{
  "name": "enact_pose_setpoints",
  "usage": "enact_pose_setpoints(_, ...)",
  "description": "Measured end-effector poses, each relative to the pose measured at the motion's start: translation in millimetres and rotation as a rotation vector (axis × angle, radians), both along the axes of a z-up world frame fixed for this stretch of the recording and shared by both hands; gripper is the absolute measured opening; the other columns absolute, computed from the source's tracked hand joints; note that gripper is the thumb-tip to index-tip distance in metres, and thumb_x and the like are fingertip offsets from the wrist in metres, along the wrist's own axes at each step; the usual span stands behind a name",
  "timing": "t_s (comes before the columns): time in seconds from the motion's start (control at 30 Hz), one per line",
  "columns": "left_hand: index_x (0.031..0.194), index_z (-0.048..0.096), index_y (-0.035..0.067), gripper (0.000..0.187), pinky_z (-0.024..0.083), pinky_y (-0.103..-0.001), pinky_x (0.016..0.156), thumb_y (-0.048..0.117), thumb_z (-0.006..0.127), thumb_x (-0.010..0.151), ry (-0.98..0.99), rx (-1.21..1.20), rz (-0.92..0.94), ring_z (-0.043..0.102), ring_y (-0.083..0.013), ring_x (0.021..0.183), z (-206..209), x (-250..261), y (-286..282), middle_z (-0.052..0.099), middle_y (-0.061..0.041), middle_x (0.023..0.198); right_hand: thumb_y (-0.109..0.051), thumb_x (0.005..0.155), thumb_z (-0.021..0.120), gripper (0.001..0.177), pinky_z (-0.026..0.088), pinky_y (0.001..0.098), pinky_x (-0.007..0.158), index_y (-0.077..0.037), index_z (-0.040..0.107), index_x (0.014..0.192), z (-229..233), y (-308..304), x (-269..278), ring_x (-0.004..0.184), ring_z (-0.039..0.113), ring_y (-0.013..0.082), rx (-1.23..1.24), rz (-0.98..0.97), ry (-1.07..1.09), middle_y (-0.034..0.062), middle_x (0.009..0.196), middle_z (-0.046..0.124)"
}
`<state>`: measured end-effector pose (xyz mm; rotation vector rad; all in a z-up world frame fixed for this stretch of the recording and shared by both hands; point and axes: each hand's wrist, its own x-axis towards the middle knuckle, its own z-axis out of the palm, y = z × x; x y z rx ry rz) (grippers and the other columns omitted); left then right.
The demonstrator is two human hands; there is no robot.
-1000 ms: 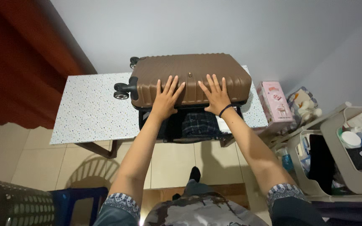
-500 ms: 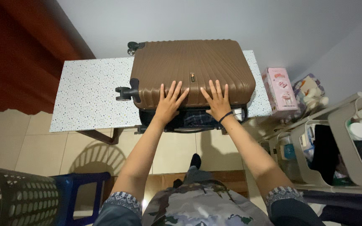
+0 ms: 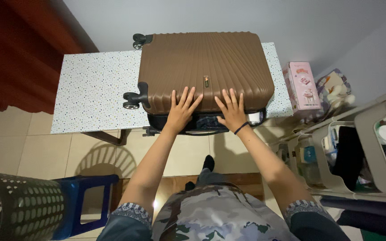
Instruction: The person folds a white garment on a table, places it into an open suitcase alongside other folded clothes, secures the contents with a strap, and closes the suitcase.
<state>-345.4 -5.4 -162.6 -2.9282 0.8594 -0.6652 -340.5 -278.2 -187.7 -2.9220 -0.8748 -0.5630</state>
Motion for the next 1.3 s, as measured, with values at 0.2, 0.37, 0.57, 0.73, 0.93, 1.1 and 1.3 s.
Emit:
enact_pose_setpoints(0.2,0.163,0.024,0.022,0.105,0.015,-0.07,0.122,0.034,0.082,0.077,0.231,0.0,-0.009,0.017,-0.0319,0.157,5.7,-6.4,-1.6,0.02,-0.009,0.17,-0.037,0.081,0.086,0.083,0.022,0.0613,0.125,-0.015,0.046,0.15,2.2,-7.3,-11.5,0.152,0.028,0.0368,0.137,0.061,-0.079,0.014,0.16,0.036)
enact_pose_setpoints(0.37,0.145,0.052,0.011,0.064,0.026,-0.059,0.122,0.026,0.077,0.089,0.074,-0.239,-0.157,0.035,-0.0297,0.15,-25.7,-26.8,-0.5,0.037,-0.012,0.162,-0.033,0.084,0.083,0.059,0.031,0.0569,0.119,-0.012,0.059,0.133,11.7,-8.5,-11.6,0.143,0.038,0.0367,0.2,0.078,-0.106,0.0141,0.148,0.046)
enact_pose_setpoints(0.57,0.109,0.069,0.006,0.016,0.051,-0.043,0.101,0.014,0.073,0.096,0.334,-0.725,-0.065,0.063,-0.0316,0.115,-76.1,-44.1,-6.9,0.067,-0.012,0.118,-0.023,0.09,0.079,0.019,0.05,0.0424,0.092,-0.01,0.069,0.098,12.2,0.3,-15.3,0.108,0.061,0.0248,0.354,0.074,0.108,0.0052,0.106,0.067)
enact_pose_setpoints(0.73,0.107,0.069,0.001,0.017,0.058,-0.037,0.082,0.015,0.066,0.098,0.711,-1.382,0.284,0.074,-0.0265,0.092,-115.8,-38.4,-21.6,0.074,-0.013,0.104,-0.024,0.097,0.075,0.021,0.054,0.0343,0.061,-0.004,0.07,0.089,-27.5,7.9,-18.4,0.067,0.068,0.0185,0.679,-0.1,0.316,0.0077,0.079,0.071)
enact_pose_setpoints(0.93,0.114,0.06,0.002,0.026,0.06,-0.038,0.088,0.026,0.061,0.103,1.126,-2.168,0.35,0.073,-0.0284,0.103,-147.6,-15.3,-28.3,0.071,-0.017,0.119,-0.037,0.104,0.054,0.043,0.055,0.0408,0.057,0.005,0.063,0.104,-94.5,-5.7,-1.9,0.063,0.068,0.0309,1.431,-0.621,1.15,0.021,0.086,0.074)
enact_pose_setpoints(1.1,0.118,0.056,0.005,0.027,0.057,-0.036,0.086,0.028,0.057,0.104,1.094,-2.204,0.423,0.071,-0.0262,0.111,-148.4,-16.4,-32.7,0.065,-0.011,0.128,-0.038,0.102,0.05,0.047,0.063,0.0414,0.083,0.002,0.051,0.127,-128.1,-19.7,9.1,0.095,0.074,0.0347,1.806,-0.586,1.371,0.0258,0.117,0.068)
enact_pose_setpoints(1.3,0.121,0.055,0.008,0.025,0.054,-0.04,0.091,0.027,0.056,0.103,0.983,-2.298,0.413,0.068,-0.0265,0.117,-152.5,-19.2,-38.6,0.064,-0.01,0.129,-0.029,0.103,0.062,0.043,0.056,0.0563,0.098,-0.002,0.047,0.133,-140.7,-23.8,-3.3,0.105,0.063,0.0391,2.196,-0.426,1.18,0.0222,0.117,0.057)
